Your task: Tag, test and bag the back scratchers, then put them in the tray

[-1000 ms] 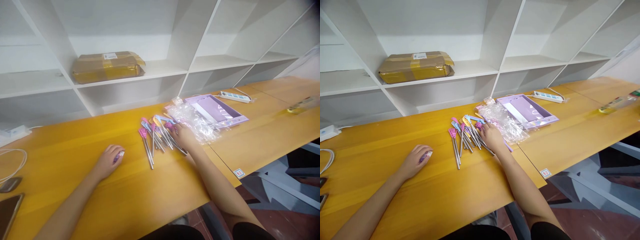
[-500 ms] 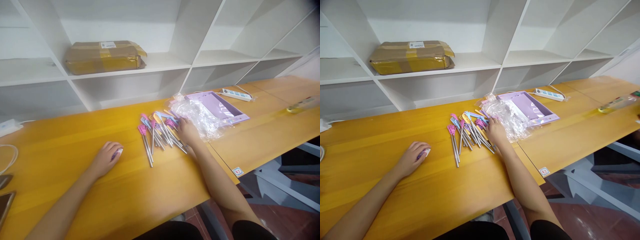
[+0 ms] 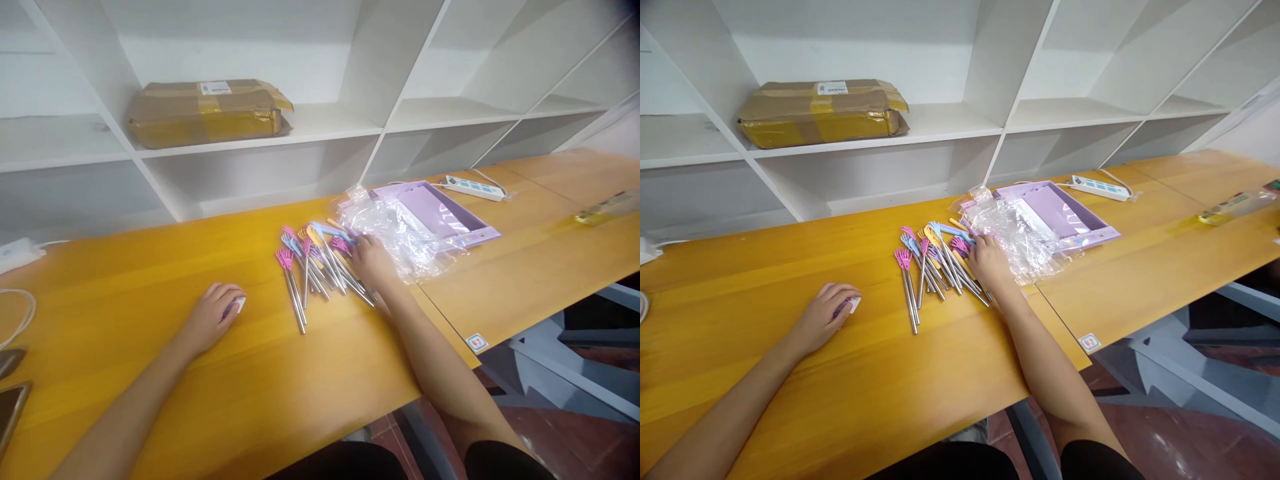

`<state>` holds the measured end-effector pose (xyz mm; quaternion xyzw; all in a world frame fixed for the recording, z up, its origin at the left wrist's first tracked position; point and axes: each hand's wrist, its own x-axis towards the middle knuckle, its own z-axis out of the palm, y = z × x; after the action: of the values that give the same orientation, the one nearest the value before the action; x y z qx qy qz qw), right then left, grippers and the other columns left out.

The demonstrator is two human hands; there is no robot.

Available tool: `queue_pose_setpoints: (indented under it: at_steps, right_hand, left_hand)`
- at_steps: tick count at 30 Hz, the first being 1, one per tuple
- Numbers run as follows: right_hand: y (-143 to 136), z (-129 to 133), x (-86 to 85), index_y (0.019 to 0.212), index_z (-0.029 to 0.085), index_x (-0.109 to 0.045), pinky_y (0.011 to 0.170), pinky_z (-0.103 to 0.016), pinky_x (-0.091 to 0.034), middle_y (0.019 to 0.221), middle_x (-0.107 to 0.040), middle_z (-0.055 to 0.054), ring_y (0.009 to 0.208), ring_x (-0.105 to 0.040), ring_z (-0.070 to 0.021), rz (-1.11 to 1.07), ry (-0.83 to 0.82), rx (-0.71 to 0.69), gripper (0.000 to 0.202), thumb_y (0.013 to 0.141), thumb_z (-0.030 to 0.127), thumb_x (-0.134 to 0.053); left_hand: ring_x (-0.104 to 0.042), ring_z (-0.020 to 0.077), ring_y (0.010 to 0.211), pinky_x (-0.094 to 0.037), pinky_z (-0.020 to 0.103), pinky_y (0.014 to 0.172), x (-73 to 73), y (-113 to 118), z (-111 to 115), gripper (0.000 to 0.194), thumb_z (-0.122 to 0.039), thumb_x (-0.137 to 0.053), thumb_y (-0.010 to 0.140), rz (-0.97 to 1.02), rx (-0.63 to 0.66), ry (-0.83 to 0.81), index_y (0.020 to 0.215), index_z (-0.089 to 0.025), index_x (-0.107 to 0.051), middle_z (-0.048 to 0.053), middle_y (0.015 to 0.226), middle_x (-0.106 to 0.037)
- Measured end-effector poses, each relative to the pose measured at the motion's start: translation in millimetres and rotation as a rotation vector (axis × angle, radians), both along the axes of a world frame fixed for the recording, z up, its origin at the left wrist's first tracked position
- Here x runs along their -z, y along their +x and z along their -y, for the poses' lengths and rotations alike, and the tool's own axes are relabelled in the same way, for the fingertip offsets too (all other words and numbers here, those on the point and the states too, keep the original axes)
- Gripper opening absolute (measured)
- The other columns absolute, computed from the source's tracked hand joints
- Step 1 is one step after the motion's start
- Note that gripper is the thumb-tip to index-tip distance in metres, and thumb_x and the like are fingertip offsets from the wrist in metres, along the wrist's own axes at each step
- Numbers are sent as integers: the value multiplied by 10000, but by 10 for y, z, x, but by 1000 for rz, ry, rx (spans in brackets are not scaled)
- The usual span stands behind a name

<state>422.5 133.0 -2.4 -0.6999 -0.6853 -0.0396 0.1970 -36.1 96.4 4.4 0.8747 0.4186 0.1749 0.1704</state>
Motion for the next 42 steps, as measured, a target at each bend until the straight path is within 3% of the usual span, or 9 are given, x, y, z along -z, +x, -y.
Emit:
queue_pose_setpoints:
  at_steps: [8,12,17,20,23,28,32,42]
  right_hand:
    - [-4,5,60,1132,155,-742,925,-440,-536,1167,-679,-186,1046,-651,-327,11,-12,18,414,1062,494,-515]
    - [-12,-7,40,1009,164,-720,893,-407,-504,1066,-692,-170,998,-647,-308,-26,-32,4,359,1079,423,-483]
    - [-10,47,-176,1078,175,-648,772,-356,-445,986,-696,-151,874,-627,-272,-93,36,98,441,1140,386,-266]
    - [53,144,-351,1179,185,-616,720,-334,-414,919,-704,-113,785,-618,-248,-149,111,156,452,1152,420,-231]
    - [106,207,-406,1114,183,-667,700,-332,-387,880,-711,-116,751,-621,-244,-51,6,150,398,1131,422,-349]
    - [112,123,-248,881,177,-738,701,-329,-374,923,-738,-150,775,-643,-241,83,-210,124,267,1029,327,-574]
    - [123,41,-189,896,171,-759,718,-326,-393,940,-754,-162,795,-660,-243,82,-255,140,307,1037,372,-576]
    - [127,-1,-253,858,164,-764,660,-336,-372,824,-759,-170,727,-654,-261,5,-334,193,383,996,496,-632]
  left_hand:
    - [-570,284,1242,-473,484,1084,31,-7,-14,287,-337,-431,1113,-2,3,5,1264,-264,-664,72,1327,-692]
    - [-569,276,1236,-472,471,1077,32,-13,-16,285,-336,-427,1118,-9,3,1,1267,-260,-658,67,1328,-693]
    - [-576,277,1232,-477,473,1077,21,-7,-14,294,-339,-430,1114,0,2,5,1267,-261,-669,70,1324,-697]
    - [-584,280,1225,-487,474,1069,18,3,-10,303,-339,-436,1107,9,2,10,1266,-261,-682,74,1318,-704]
    - [-591,280,1220,-489,470,1067,20,9,-8,303,-341,-434,1108,10,-2,18,1256,-261,-686,70,1308,-711]
    - [-602,278,1207,-494,460,1057,17,11,-14,290,-334,-443,1101,18,-4,32,1243,-267,-687,62,1296,-719]
    - [-600,281,1222,-494,470,1063,9,13,-7,286,-332,-431,1105,18,-3,18,1249,-261,-668,67,1299,-717]
    - [-606,293,1258,-494,492,1100,35,-22,25,270,-325,-447,1096,130,-90,72,1223,-238,-668,93,1257,-719]
